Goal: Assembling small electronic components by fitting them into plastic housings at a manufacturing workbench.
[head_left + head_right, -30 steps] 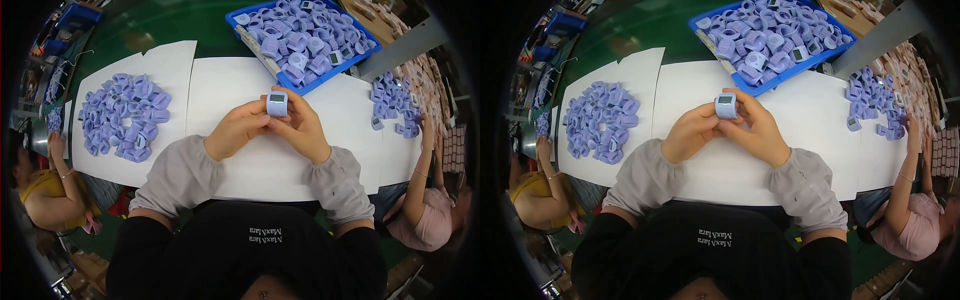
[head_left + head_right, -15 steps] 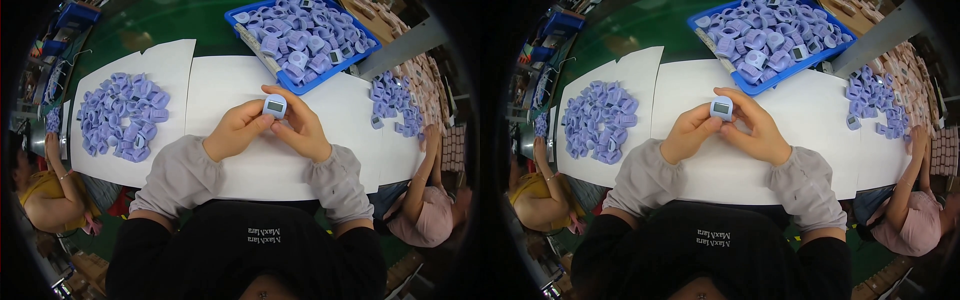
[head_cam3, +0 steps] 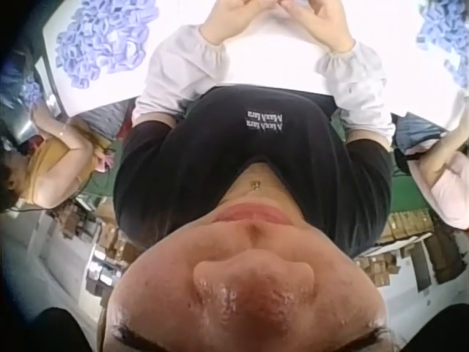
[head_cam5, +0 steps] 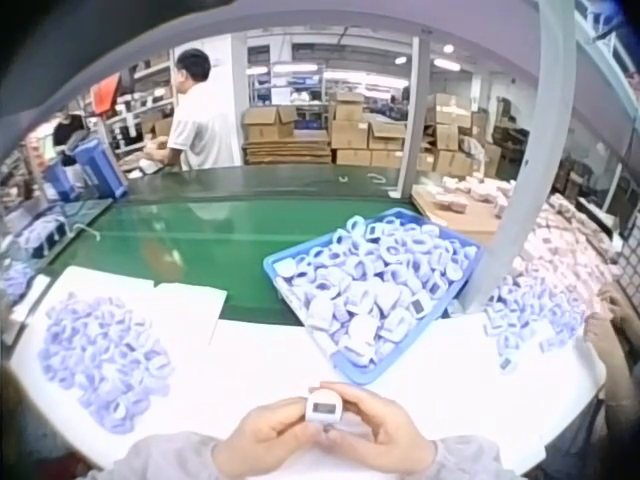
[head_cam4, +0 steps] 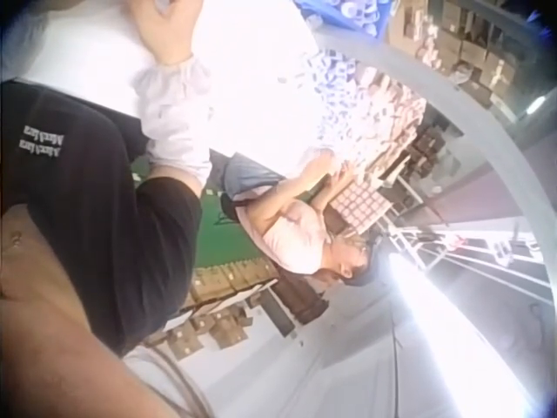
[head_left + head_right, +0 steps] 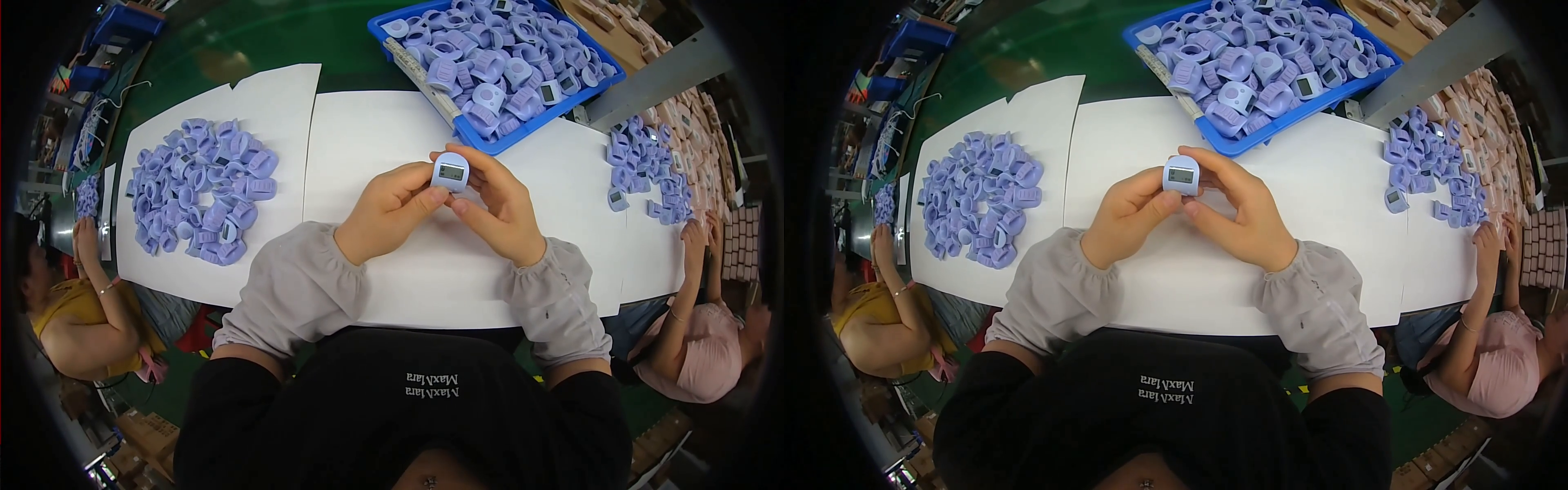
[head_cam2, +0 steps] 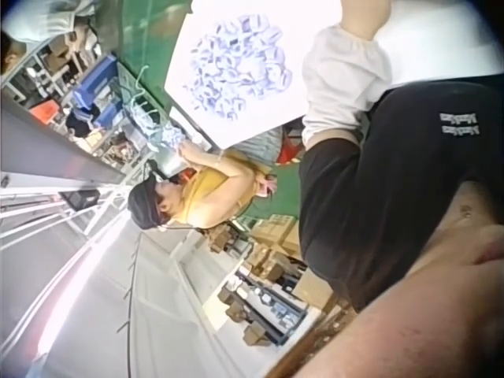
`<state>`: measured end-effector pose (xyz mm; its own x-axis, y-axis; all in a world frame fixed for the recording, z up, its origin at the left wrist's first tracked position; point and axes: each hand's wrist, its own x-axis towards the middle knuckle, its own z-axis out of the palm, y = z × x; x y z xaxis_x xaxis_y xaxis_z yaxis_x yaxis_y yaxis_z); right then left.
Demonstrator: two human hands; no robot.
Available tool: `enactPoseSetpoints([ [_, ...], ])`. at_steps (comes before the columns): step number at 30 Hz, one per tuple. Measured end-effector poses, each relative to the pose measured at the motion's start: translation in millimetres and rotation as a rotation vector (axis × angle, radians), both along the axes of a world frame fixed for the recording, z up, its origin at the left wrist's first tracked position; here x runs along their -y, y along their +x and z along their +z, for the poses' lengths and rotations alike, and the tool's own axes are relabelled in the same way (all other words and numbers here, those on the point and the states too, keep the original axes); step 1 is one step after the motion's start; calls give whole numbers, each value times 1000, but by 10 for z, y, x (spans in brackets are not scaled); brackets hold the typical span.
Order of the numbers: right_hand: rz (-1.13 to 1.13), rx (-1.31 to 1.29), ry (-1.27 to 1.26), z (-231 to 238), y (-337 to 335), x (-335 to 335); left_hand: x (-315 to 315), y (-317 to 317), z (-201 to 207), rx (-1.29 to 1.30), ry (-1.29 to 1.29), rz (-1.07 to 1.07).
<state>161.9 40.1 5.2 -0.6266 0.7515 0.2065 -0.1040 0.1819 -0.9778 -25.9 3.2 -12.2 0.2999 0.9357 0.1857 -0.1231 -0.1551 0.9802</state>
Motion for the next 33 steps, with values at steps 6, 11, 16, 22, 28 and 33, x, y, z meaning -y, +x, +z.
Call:
enactPoseSetpoints([
  [6, -11, -1, -62, 6, 2, -5, 3, 16, 1, 120, -97, -5],
  [11, -71, 28, -37, 15, 13, 33, 35, 57, 158, 114, -170, -5],
  [16, -239, 230, 386, 297, 49, -57, 120, -156, 356, 88, -209, 84],
  [22, -460, 430, 829, 611, -5, -858, 237, -723, 525, -627, 241, 341],
  [28, -328, 658, 1015, 668, -458, -1716, 301, -1105, 602, -824, 368, 534],
  [33, -47, 1013, 867, 685, -634, -1821, 369, -1610, 619, -986, 377, 751],
])
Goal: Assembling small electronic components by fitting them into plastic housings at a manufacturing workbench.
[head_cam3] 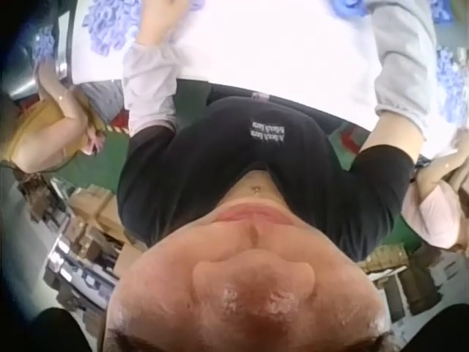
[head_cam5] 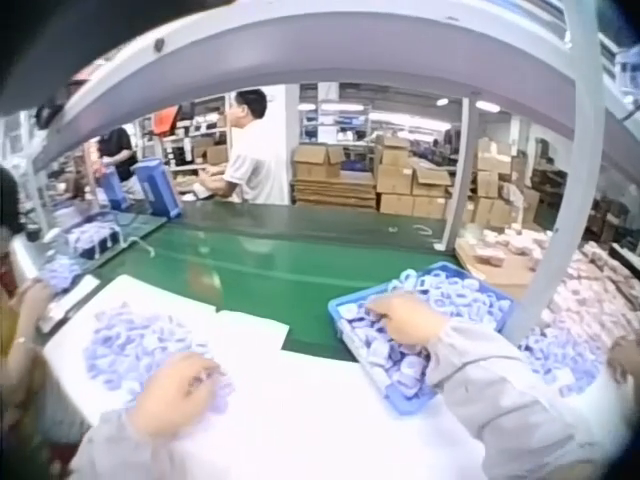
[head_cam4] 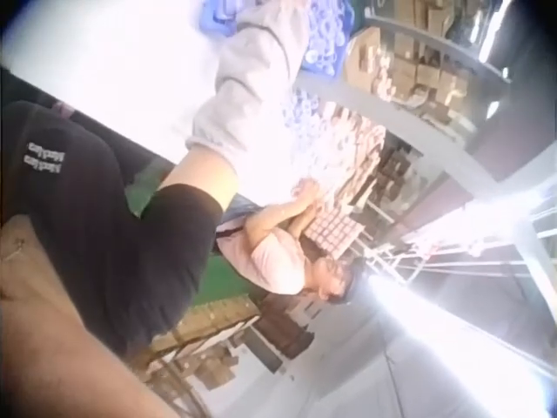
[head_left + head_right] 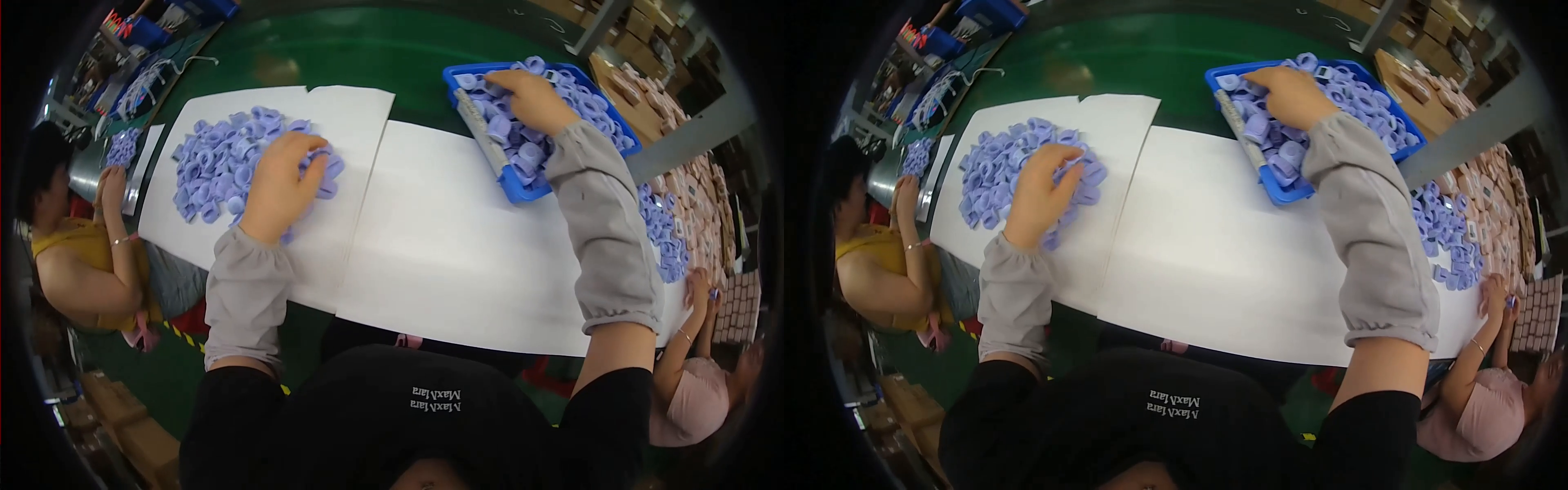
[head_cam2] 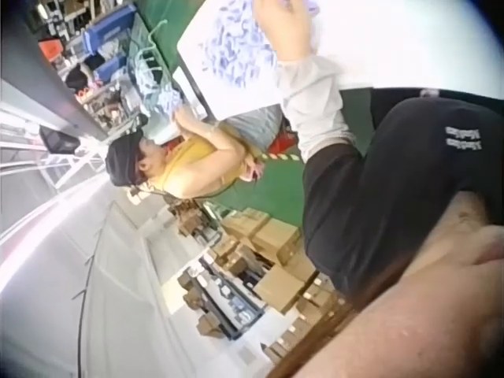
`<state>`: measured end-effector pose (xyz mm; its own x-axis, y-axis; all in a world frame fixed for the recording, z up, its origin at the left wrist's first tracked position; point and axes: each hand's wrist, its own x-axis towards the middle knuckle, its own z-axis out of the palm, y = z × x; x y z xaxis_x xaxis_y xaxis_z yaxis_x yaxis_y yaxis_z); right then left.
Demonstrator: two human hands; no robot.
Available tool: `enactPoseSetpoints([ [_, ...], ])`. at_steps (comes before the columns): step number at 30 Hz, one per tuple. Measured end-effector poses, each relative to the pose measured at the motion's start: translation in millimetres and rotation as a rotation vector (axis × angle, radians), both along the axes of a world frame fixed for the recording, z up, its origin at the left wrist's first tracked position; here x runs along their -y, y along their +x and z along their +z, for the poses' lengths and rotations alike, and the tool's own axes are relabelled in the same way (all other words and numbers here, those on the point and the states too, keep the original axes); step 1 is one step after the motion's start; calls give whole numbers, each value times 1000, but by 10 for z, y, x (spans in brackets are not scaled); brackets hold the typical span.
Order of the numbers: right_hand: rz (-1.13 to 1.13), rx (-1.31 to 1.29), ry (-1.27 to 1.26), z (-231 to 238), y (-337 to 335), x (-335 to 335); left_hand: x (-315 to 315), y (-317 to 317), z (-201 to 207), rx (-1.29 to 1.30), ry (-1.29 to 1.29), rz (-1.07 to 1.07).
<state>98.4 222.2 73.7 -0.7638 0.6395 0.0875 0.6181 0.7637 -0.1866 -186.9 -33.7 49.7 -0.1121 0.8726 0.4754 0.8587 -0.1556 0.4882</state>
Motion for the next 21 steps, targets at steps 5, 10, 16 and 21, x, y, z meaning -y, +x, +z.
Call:
enactPoseSetpoints([
  [5, -50, -146, 363, 102, 205, 410, 84, -208, 62, -15, -96, 80],
  [10, 130, -371, 316, 291, 357, 1200, 10, -98, -193, -265, -125, 108],
  [16, 205, -581, 23, -69, 461, 1793, -232, 96, -304, -485, -193, 301],
  [21, 16, -824, -413, -472, 392, 1991, -364, 799, -69, 76, -118, -240],
])
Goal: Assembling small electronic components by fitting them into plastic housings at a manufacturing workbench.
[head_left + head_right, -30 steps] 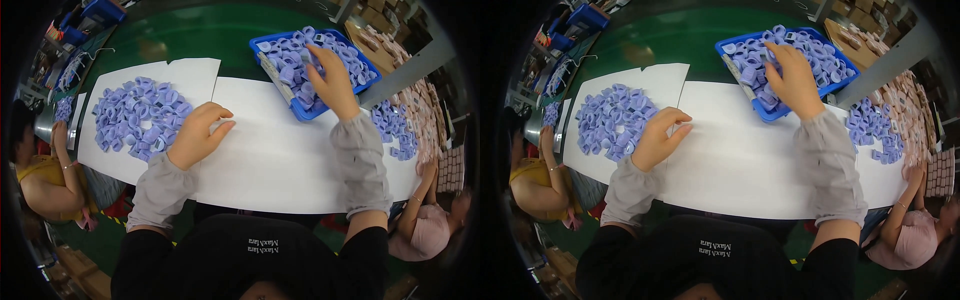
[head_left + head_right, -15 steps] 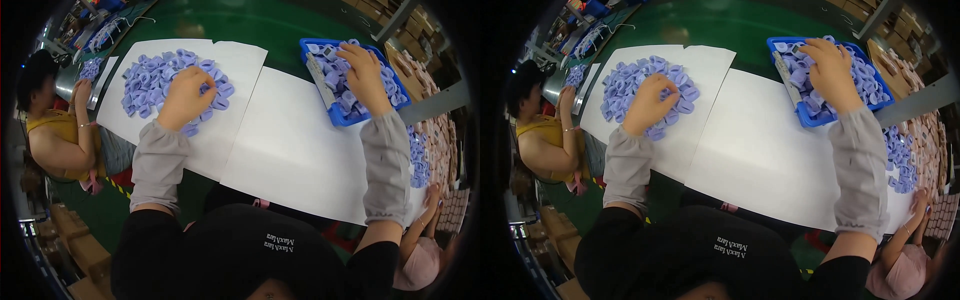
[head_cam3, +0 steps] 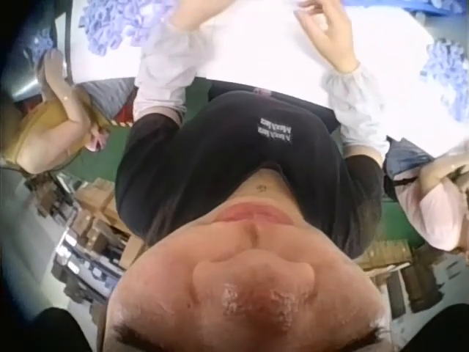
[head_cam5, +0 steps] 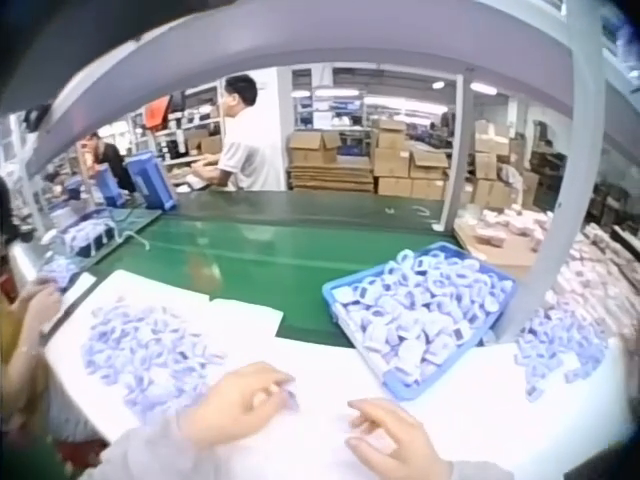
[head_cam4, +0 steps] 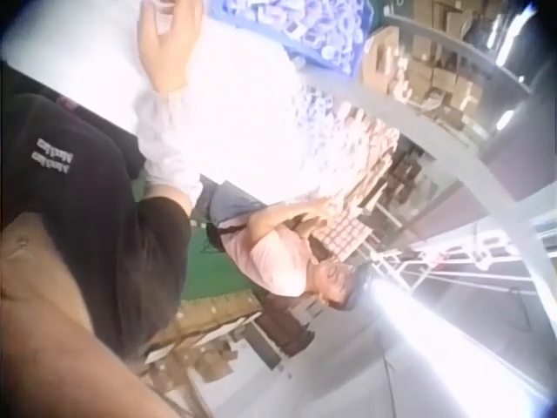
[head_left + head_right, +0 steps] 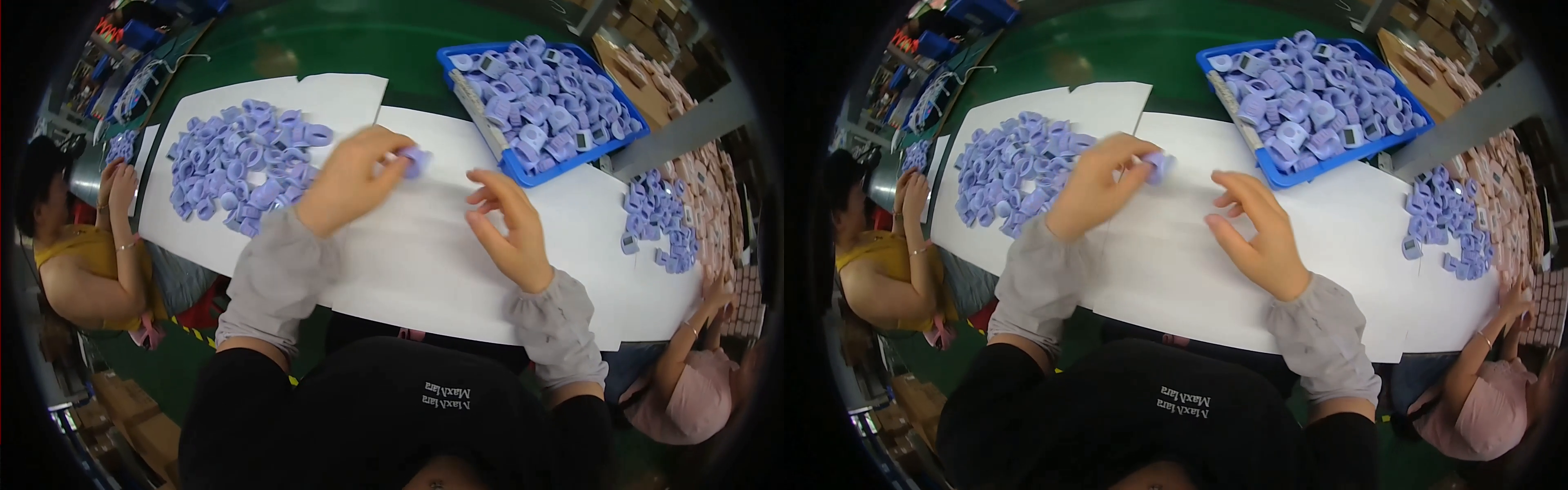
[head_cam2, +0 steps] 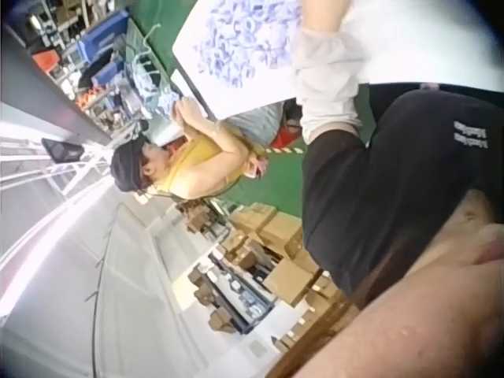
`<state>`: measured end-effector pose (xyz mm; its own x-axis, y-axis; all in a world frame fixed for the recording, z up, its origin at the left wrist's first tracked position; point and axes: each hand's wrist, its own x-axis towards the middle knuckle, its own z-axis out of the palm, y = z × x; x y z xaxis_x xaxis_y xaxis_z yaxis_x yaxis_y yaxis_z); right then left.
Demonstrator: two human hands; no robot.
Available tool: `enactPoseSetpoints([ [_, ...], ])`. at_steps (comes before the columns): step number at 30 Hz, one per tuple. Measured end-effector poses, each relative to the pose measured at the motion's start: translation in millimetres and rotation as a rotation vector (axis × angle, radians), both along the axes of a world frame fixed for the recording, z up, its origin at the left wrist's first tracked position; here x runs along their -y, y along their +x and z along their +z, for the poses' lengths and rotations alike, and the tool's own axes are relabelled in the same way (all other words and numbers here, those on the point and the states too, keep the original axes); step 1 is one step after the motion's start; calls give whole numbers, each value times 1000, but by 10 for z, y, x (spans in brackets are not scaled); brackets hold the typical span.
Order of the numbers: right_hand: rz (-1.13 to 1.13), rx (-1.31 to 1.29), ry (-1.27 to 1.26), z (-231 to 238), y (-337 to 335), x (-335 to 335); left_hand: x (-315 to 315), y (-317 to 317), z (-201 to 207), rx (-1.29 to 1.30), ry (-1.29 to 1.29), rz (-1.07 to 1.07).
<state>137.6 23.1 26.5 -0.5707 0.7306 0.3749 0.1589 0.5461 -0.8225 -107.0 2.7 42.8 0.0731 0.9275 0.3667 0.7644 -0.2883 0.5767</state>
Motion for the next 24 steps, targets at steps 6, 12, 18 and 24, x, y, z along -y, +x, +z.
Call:
enactPoseSetpoints([
  [6, -77, -173, 135, -250, -11, -100, -57, 654, -209, 244, 158, -234],
  [12, -48, -72, 313, -230, -26, -91, -29, 779, -344, 499, -24, -101],
  [18, -66, -82, 54, -188, 5, -16, -28, 702, -400, 1002, -412, -105],
  [24, -99, -304, -277, -278, 98, -90, 22, 736, -325, 1222, -494, -373],
])
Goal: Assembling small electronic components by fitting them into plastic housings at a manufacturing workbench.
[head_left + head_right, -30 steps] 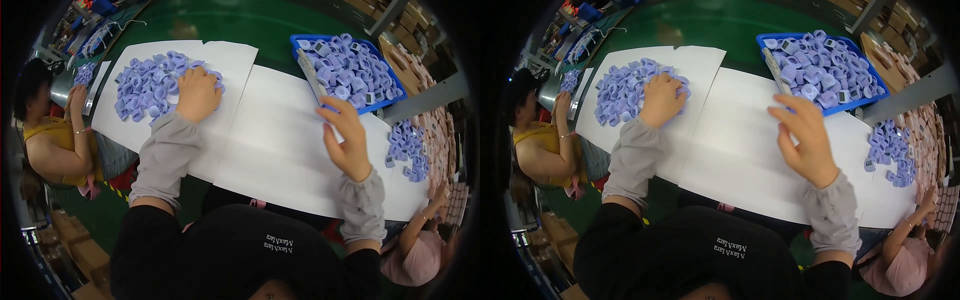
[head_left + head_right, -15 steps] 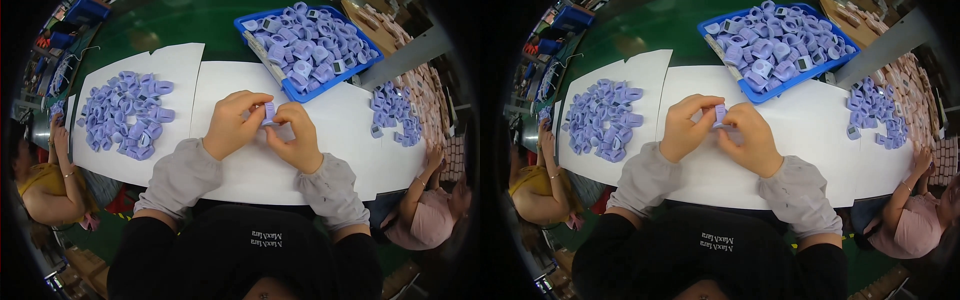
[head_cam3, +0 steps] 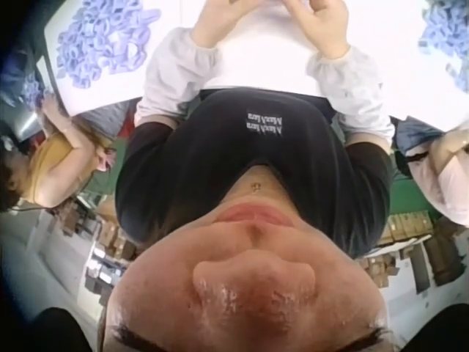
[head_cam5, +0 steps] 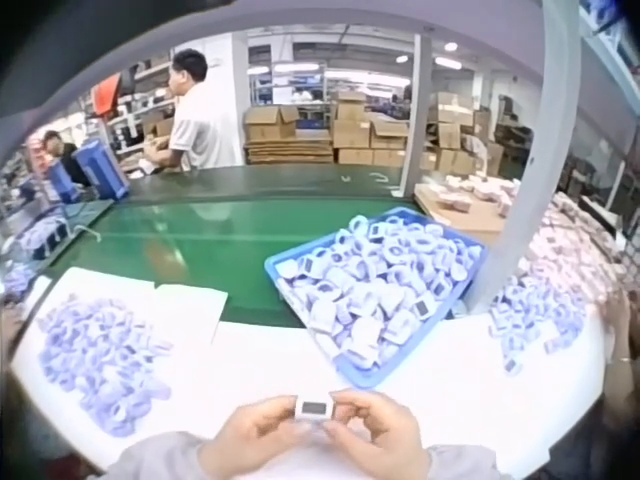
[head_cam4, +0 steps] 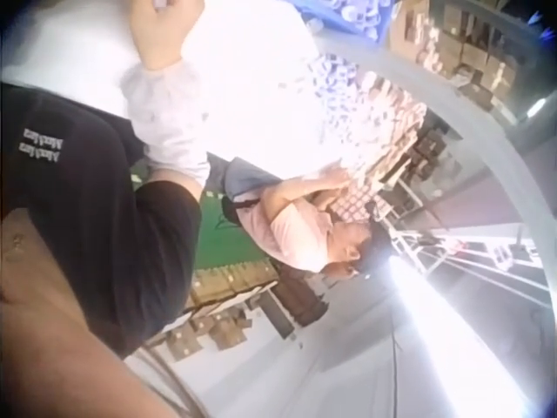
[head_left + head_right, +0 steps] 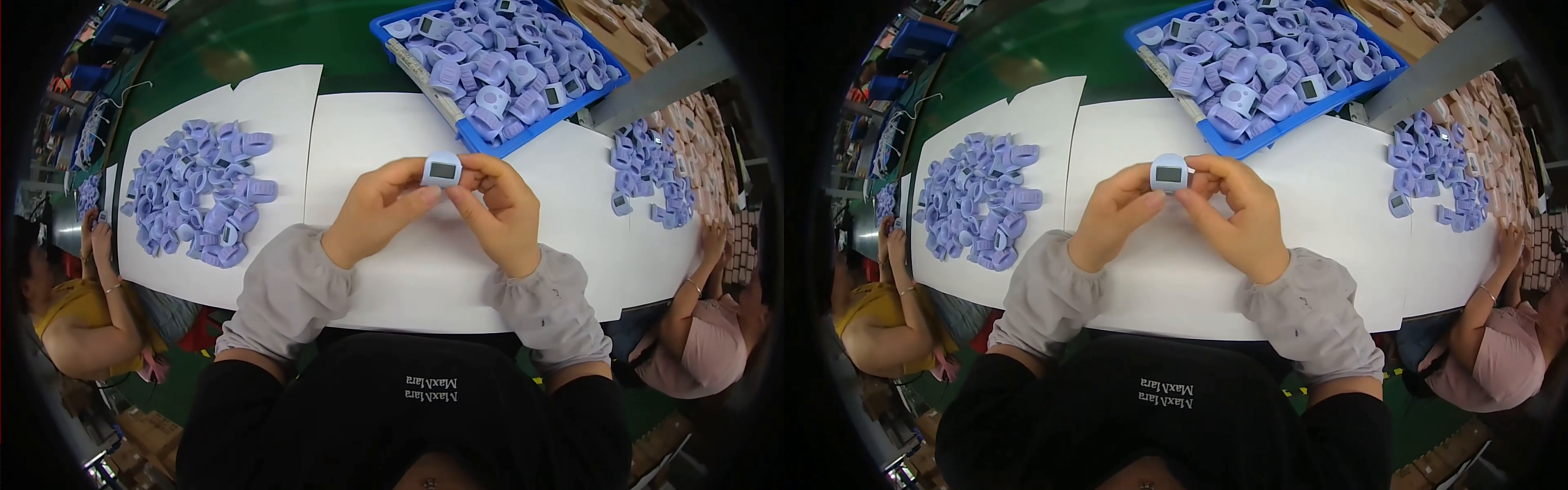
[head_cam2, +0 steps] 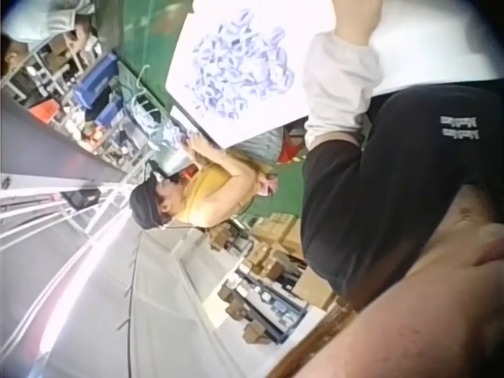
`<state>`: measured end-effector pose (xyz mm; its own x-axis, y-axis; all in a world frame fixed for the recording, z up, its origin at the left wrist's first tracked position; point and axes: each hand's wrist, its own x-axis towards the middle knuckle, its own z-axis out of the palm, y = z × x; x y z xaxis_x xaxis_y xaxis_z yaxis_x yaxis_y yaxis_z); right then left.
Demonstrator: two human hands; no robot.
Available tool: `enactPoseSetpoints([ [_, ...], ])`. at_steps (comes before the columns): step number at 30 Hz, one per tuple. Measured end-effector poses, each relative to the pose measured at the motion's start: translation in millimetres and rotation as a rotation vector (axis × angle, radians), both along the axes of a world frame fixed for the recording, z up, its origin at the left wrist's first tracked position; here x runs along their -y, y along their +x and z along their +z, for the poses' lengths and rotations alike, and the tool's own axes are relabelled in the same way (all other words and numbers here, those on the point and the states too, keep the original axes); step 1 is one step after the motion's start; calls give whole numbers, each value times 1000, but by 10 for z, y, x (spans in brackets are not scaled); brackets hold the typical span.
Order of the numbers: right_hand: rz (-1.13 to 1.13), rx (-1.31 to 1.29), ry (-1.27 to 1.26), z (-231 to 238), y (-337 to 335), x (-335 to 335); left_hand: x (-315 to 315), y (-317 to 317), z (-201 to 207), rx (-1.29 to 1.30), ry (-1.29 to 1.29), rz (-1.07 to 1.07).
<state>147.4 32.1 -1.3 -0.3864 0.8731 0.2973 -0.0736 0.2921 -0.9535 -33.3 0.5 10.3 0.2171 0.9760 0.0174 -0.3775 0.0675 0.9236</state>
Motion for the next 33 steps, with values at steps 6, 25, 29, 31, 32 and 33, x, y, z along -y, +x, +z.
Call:
enactPoseSetpoints([
  [6, -35, 181, 298, 125, 46, 0, 27, 11, -90, -89, 49, -61],
  [25, 164, 93, 15, 112, 69, -9, -8, -23, -159, -393, 310, 1],
  [29, 157, 93, 9, 96, 89, -26, -23, -15, -178, -403, 336, 6],
  [31, 159, 94, 13, 101, 80, -24, -18, 11, -183, -380, 331, 16],
  [32, 159, 89, 22, 114, 68, -19, -12, 20, -179, -357, 328, 26],
  [33, 157, 85, 34, 131, 67, -23, -6, 25, -143, -356, 333, 27],
])
